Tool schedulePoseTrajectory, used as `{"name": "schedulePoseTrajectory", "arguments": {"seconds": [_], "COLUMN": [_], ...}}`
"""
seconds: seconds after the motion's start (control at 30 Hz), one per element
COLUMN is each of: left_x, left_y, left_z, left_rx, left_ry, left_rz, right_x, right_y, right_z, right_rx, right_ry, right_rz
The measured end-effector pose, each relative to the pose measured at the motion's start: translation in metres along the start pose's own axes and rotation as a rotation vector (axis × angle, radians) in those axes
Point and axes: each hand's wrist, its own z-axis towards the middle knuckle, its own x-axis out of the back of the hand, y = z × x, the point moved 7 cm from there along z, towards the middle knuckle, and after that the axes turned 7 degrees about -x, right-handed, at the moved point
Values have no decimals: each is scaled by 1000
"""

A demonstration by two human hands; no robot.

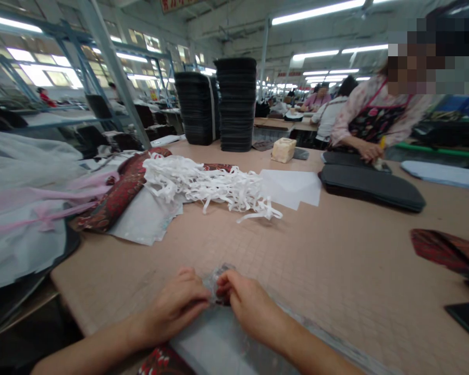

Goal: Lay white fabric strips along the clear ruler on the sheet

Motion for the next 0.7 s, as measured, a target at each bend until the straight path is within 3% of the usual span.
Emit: {"name": "schedulePoseTrajectory", "arguments": {"seconds": [0.1,0.17,0.37,0.7], "left_x": [-2,-4,-9,-23], "left_y": [-30,-34,-6,0], "left_z": [-11,-13,-3,-6], "left_rx": [320,368,25,-114], "left_ry": [89,82,-52,-262], "left_rz": [44,86,294,431], "right_x": [1,1,-7,-13], "right_y": [-3,-7,-12,-6], "right_z": [5,7,13,38], "right_rx": [71,141,345,245], "right_ry": [67,108,61,25], "right_rz": [-175,-347,-603,-809]}}
